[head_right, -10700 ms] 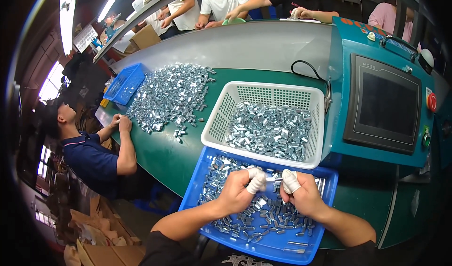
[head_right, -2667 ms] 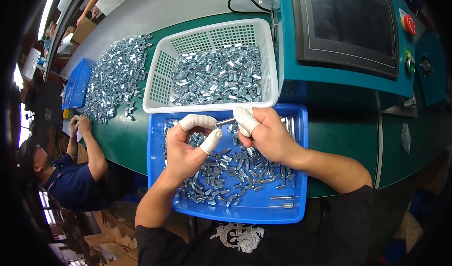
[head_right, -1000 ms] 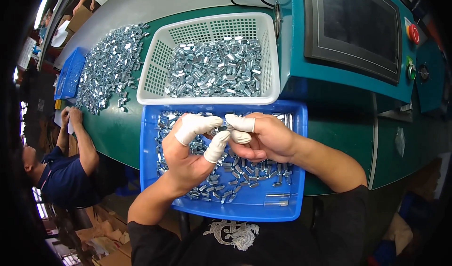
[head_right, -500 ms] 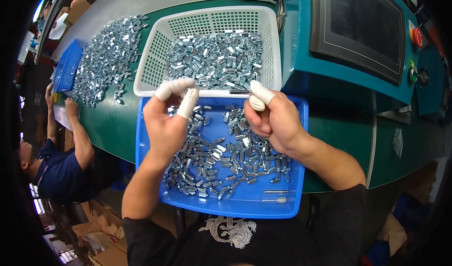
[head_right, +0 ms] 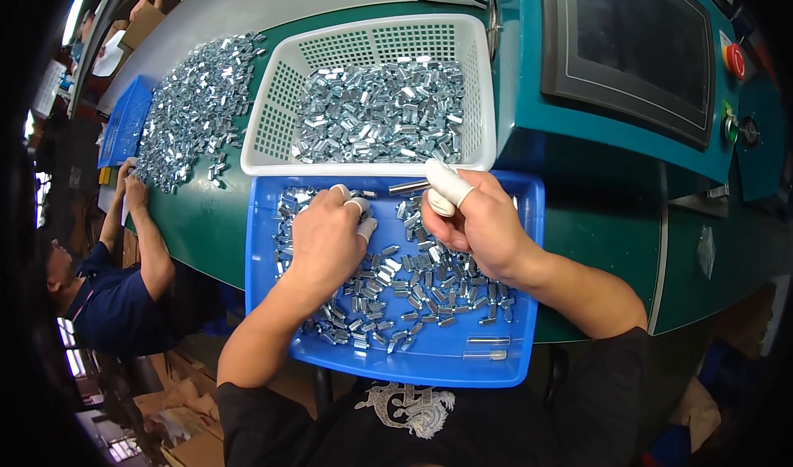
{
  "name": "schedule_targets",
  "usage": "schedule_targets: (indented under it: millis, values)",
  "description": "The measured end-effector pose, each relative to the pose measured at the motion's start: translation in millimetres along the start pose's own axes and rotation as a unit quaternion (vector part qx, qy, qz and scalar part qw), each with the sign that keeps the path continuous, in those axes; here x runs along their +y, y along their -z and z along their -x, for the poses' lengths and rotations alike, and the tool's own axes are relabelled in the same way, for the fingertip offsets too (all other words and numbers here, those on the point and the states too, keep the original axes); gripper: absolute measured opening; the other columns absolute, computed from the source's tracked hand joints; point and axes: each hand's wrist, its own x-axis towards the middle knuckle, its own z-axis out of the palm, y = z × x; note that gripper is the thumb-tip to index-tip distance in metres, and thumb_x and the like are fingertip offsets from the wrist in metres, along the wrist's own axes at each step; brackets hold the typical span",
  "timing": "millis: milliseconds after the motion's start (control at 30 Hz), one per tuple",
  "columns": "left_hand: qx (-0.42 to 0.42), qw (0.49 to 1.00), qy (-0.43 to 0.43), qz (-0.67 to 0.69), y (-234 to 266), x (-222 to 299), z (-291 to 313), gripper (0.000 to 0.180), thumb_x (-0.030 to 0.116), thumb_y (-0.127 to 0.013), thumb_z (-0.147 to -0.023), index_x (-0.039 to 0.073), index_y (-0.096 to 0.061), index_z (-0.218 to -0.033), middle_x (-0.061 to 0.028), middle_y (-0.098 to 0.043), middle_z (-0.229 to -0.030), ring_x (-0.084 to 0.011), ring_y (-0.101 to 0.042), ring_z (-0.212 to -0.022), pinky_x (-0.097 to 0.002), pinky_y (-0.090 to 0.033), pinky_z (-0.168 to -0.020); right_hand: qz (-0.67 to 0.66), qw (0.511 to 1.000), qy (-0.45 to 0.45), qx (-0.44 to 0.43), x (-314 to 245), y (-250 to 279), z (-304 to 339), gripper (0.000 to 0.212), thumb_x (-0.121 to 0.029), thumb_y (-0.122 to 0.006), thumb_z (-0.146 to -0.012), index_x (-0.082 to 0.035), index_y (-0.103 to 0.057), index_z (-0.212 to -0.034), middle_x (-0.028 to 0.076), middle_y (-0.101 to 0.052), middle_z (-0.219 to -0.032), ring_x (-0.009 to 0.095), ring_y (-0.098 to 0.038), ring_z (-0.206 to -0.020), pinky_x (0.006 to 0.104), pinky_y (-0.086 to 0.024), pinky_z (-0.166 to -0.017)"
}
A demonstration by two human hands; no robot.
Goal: Manually sorting and inspecting small metal hardware components into trays at an assembly workstation.
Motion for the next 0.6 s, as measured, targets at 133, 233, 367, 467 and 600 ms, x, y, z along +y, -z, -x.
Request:
schedule_targets:
  millis: [133, 233, 367, 467, 600]
  values:
    - [0.006, 0.999, -0.031, 0.032, -2, -3, -1, 0.014, 0.011, -0.069, -0.071, 0.005, -0.066, -0.083, -0.0090, -0.059, -0.081, -0.0265, -0.057, -0.080, -0.0367, -0.049, -0.069, 0.031, 0.999, 0.016, 0.008, 2, -2, 1, 0.039, -0.033, -0.036, -0.097, -0.005, -0.048, -0.073, 0.002, -0.044, -0.052, 0.005, -0.029, -0.039, 0.0205, -0.024, -0.038]
    - [0.070, 0.979, -0.086, 0.173, 7, -3, -3, 0.018, 0.009, -0.069, -0.072, 0.004, -0.063, -0.089, -0.0088, -0.059, -0.083, -0.0266, -0.056, -0.076, -0.0352, -0.049, -0.067, 0.056, 0.998, 0.027, 0.025, 0, -5, 2, 0.039, -0.032, -0.037, -0.097, -0.005, -0.050, -0.072, 0.001, -0.045, -0.052, 0.004, -0.030, -0.040, 0.0197, -0.025, -0.039]
    - [-0.007, 0.880, 0.020, 0.474, 23, 7, -1, 0.019, 0.007, -0.066, -0.081, 0.001, -0.060, -0.097, -0.0066, -0.064, -0.087, -0.0145, -0.060, -0.078, -0.0268, -0.048, -0.070, 0.139, 0.988, 0.052, 0.030, 1, -7, 3, 0.043, -0.033, -0.037, -0.097, -0.006, -0.049, -0.066, 0.000, -0.047, -0.052, 0.003, -0.034, -0.042, 0.0195, -0.026, -0.040]
    - [0.040, 0.875, -0.031, 0.481, 26, 9, 0, 0.019, 0.004, -0.066, -0.080, -0.001, -0.061, -0.098, -0.0058, -0.064, -0.087, -0.0117, -0.059, -0.078, -0.0259, -0.047, -0.071, 0.184, 0.979, 0.083, 0.016, 5, -6, 2, 0.045, -0.032, -0.037, -0.097, -0.007, -0.048, -0.061, -0.001, -0.046, -0.051, 0.003, -0.035, -0.043, 0.0201, -0.027, -0.041]
    - [0.081, 0.884, -0.083, 0.453, 27, 5, -1, 0.018, 0.002, -0.068, -0.077, -0.001, -0.064, -0.094, -0.0075, -0.064, -0.085, -0.0136, -0.059, -0.074, -0.0269, -0.048, -0.068, 0.224, 0.970, 0.092, 0.008, 6, -7, 2, 0.046, -0.032, -0.036, -0.098, -0.006, -0.049, -0.062, -0.001, -0.046, -0.051, 0.004, -0.035, -0.043, 0.0202, -0.027, -0.041]
